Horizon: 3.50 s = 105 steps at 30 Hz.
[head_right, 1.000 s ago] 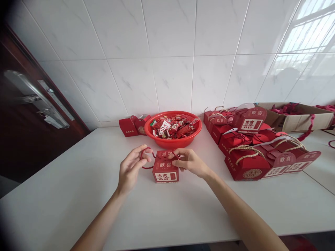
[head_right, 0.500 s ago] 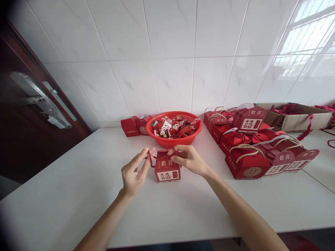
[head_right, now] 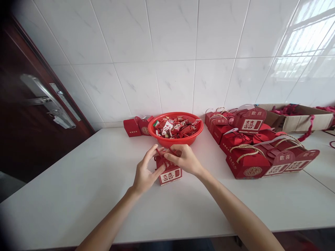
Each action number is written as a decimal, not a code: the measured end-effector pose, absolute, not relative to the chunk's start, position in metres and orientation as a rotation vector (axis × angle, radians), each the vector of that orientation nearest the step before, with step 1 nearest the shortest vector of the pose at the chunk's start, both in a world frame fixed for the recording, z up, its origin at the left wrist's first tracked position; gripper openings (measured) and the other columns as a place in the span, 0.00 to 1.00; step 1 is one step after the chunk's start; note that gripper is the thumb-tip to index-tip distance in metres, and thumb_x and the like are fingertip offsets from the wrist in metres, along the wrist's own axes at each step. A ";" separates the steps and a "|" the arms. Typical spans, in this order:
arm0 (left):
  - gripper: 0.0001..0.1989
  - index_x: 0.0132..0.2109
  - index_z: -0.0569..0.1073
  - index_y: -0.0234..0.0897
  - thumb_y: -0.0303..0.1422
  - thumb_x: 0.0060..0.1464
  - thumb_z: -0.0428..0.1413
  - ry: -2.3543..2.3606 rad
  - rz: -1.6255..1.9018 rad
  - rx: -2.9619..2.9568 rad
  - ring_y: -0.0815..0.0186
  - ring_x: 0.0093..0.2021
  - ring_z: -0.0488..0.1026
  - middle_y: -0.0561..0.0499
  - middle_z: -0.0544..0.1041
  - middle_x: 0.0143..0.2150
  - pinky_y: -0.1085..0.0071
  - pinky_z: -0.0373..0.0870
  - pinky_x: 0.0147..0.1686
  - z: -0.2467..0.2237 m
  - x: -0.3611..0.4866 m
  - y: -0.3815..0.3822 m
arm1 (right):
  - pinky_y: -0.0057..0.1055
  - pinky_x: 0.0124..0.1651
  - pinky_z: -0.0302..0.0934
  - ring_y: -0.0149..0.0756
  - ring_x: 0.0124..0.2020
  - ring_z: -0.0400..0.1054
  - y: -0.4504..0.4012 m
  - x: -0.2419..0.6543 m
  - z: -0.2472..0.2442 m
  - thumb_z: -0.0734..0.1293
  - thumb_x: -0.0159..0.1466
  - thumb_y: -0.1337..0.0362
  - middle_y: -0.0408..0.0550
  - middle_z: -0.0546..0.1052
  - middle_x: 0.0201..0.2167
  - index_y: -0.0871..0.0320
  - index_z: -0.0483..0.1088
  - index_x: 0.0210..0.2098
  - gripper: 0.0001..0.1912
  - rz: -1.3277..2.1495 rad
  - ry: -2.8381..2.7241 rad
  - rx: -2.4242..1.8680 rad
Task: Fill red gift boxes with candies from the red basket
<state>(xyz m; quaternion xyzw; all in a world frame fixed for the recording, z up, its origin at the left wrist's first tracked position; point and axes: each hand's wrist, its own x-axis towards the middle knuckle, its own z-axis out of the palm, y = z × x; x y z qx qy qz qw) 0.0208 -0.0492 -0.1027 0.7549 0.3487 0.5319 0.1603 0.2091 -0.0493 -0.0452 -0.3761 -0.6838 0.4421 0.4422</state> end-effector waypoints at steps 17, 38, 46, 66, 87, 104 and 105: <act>0.23 0.58 0.70 0.41 0.33 0.56 0.61 1.069 1.686 1.995 0.62 0.44 0.77 0.49 0.78 0.42 0.62 0.75 0.47 -0.100 0.023 -0.044 | 0.29 0.30 0.58 0.33 0.27 0.64 -0.042 0.193 -0.038 0.69 0.57 0.56 0.42 0.70 0.22 0.58 0.66 0.24 0.13 0.908 -1.642 -1.004; 0.12 0.39 0.75 0.40 0.41 0.50 0.62 1.108 1.325 1.592 0.58 0.47 0.74 0.48 0.79 0.42 0.65 0.70 0.46 -0.112 0.027 -0.028 | 0.29 0.34 0.65 0.31 0.25 0.69 -0.040 0.188 -0.029 0.69 0.57 0.59 0.42 0.74 0.20 0.57 0.64 0.25 0.11 1.163 -1.497 -0.916; 0.14 0.38 0.71 0.40 0.43 0.49 0.62 1.066 1.263 1.503 0.62 0.39 0.74 0.52 0.78 0.38 0.69 0.69 0.41 -0.110 0.033 -0.031 | 0.27 0.28 0.55 0.30 0.23 0.62 -0.032 0.191 -0.032 0.67 0.51 0.65 0.38 0.67 0.19 0.57 0.64 0.24 0.06 0.951 -1.647 -1.089; 0.13 0.38 0.75 0.39 0.43 0.53 0.58 1.009 1.299 1.475 0.60 0.40 0.75 0.49 0.79 0.40 0.69 0.71 0.39 -0.103 0.030 -0.037 | 0.31 0.27 0.43 0.31 0.22 0.55 -0.029 0.184 -0.007 0.63 0.61 0.67 0.43 0.64 0.18 0.55 0.54 0.19 0.17 0.214 -2.013 -1.609; 0.24 0.60 0.71 0.46 0.45 0.58 0.59 0.985 1.312 1.761 0.54 0.62 0.68 0.45 0.71 0.62 0.56 0.65 0.61 -0.105 0.030 -0.051 | 0.29 0.27 0.47 0.27 0.22 0.53 -0.046 0.225 0.009 0.66 0.56 0.68 0.39 0.63 0.17 0.57 0.58 0.18 0.14 0.210 -1.829 -1.442; 0.14 0.40 0.79 0.41 0.43 0.60 0.54 0.987 1.015 1.833 0.57 0.53 0.74 0.45 0.76 0.51 0.60 0.72 0.53 -0.122 0.042 -0.060 | 0.33 0.23 0.53 0.32 0.22 0.62 -0.198 0.418 0.053 0.75 0.42 0.47 0.47 0.73 0.21 0.57 0.76 0.25 0.21 -0.058 -1.031 -1.731; 0.13 0.40 0.79 0.41 0.42 0.60 0.54 0.977 0.996 1.851 0.57 0.53 0.74 0.45 0.76 0.51 0.61 0.72 0.52 -0.124 0.043 -0.061 | 0.32 0.23 0.52 0.33 0.22 0.61 -0.205 0.432 0.049 0.75 0.40 0.46 0.48 0.73 0.20 0.57 0.76 0.26 0.22 -0.027 -0.973 -1.806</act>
